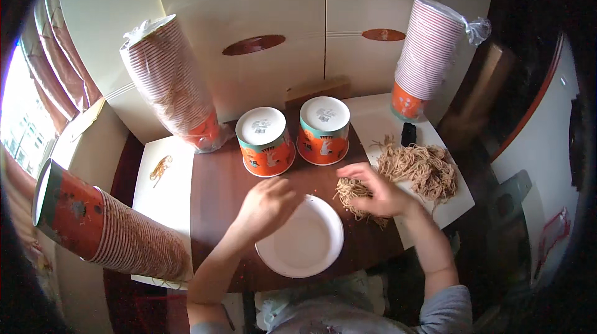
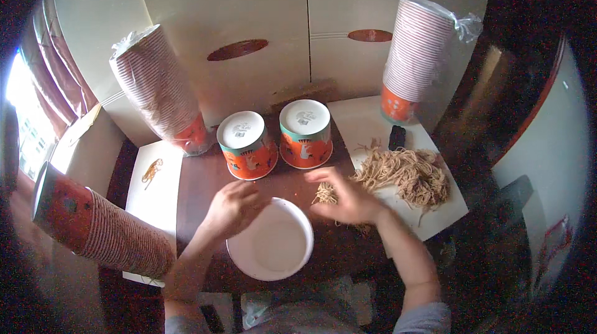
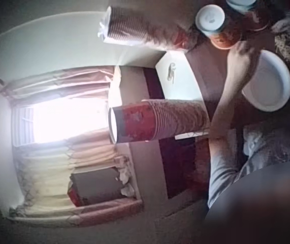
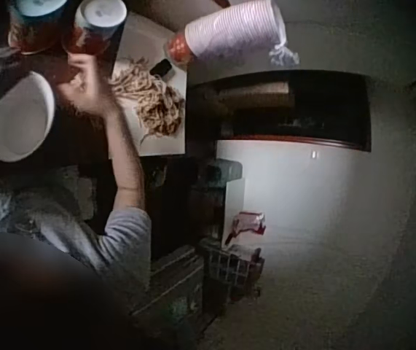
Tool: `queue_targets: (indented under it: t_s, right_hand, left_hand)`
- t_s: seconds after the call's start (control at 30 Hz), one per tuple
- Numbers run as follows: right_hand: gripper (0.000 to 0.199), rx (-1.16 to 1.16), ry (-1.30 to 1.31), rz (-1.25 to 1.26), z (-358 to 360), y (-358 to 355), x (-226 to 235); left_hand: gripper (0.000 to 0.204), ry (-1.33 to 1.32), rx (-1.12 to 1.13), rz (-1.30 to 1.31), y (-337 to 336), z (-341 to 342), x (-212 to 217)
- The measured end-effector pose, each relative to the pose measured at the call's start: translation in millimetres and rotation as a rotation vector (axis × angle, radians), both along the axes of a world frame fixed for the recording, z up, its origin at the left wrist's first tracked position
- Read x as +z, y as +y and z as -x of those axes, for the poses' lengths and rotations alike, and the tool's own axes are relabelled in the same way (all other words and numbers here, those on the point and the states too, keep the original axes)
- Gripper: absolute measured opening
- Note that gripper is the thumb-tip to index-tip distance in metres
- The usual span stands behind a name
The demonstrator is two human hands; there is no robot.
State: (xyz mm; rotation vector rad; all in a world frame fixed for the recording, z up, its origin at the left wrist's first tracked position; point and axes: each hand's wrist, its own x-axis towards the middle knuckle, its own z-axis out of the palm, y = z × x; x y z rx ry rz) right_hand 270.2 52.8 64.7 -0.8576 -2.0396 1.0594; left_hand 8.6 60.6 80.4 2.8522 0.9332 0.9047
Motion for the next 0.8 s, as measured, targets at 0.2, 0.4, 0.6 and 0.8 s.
queue_targets:
  t_s: [0.2,0.4,0.6,0.8]
  right_hand:
    - [0.032,0.049,-0.020,0.193,54,-3,2]
    - [0.018,-0.144,-0.091,-0.023,48,-7,-3]
    - [0.016,-0.071,-0.144,-0.018,34,-8,-5]
    - [0.020,0.020,0.103,0.477,48,-15,-8]
  left_hand:
    - [0.014,0.047,-0.085,-0.023,-1,-17,7]
    - [0.012,0.080,-0.031,0.128,-5,-4,-3]
    - [0.009,-0.033,-0.024,0.180,1,7,-12]
    - [0.009,0.084,-0.067,0.027,-13,-7,-5]
